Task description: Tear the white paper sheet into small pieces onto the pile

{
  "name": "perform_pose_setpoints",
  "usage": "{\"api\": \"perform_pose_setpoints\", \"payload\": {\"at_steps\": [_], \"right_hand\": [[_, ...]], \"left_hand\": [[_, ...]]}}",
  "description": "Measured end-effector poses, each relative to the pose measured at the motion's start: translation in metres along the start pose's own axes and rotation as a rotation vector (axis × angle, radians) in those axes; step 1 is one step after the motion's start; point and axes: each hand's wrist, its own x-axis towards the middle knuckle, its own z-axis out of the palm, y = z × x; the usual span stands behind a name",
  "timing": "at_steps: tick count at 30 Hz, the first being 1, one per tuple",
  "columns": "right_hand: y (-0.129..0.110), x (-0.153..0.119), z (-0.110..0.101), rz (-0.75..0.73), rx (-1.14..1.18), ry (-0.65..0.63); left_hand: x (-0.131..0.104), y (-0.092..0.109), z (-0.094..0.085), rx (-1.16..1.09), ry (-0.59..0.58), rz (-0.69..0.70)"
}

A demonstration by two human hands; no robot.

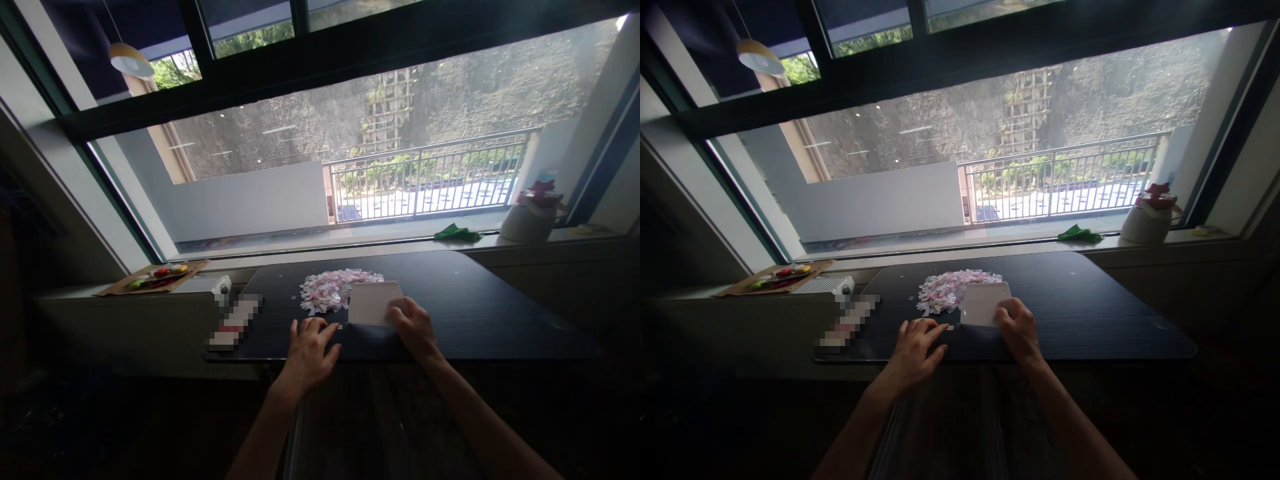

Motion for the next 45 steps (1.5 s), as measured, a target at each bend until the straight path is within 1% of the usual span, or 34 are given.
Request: {"api": "perform_pose_setpoints", "payload": {"at_steps": [2, 3, 5, 7, 10, 14, 16, 18, 20, 22, 23, 26, 29, 34, 40, 45], "right_hand": [[0.0, -0.001, 0.0, 0.0, 0.022, 0.015], [-0.001, -0.001, 0.0, -0.003, 0.034, 0.026], [-0.001, -0.002, 0.0, -0.011, 0.062, 0.032], [-0.002, -0.002, 0.001, -0.033, 0.073, 0.002], [-0.002, -0.003, 0.001, -0.04, 0.032, -0.021], [-0.001, -0.002, 0.0, 0.007, 0.042, 0.042], [-0.001, -0.001, -0.001, 0.014, 0.044, 0.048], [0.0, -0.001, -0.001, 0.019, 0.015, 0.027], [0.0, 0.0, -0.002, 0.01, 0.008, -0.033], [0.0, 0.0, -0.002, -0.002, 0.045, -0.079], [0.001, 0.0, -0.002, -0.006, 0.065, -0.083], [0.001, 0.001, -0.001, -0.003, 0.075, -0.067], [-0.001, 0.0, -0.002, -0.008, 0.083, -0.143], [-0.006, -0.004, -0.003, -0.017, 0.178, -0.282], [-0.004, -0.003, -0.003, -0.011, 0.208, -0.27], [-0.004, -0.003, -0.004, -0.009, 0.205, -0.387]], "left_hand": [[0.01, 0.003, 0.006, 0.017, -0.012, 0.011], [0.012, 0.003, 0.009, 0.026, 0.0, 0.004], [0.013, 0.0, 0.014, 0.034, 0.046, -0.009], [0.012, -0.007, 0.016, 0.02, 0.104, -0.003], [0.011, -0.02, 0.016, -0.015, 0.206, 0.005], [0.012, -0.038, 0.016, -0.033, 0.4, -0.046], [0.011, -0.046, 0.019, -0.035, 0.474, -0.087], [0.01, -0.05, 0.024, -0.037, 0.514, -0.11], [0.009, -0.053, 0.028, -0.052, 0.541, -0.113], [0.009, -0.055, 0.031, -0.099, 0.571, -0.117], [0.009, -0.057, 0.031, -0.136, 0.586, -0.121], [0.011, -0.061, 0.031, -0.234, 0.604, -0.126], [0.012, -0.062, 0.029, -0.262, 0.591, -0.13], [0.012, -0.062, 0.029, -0.297, 0.587, -0.149], [0.013, -0.063, 0.028, -0.325, 0.583, -0.163], [0.012, -0.062, 0.027, -0.341, 0.574, -0.171]]}}
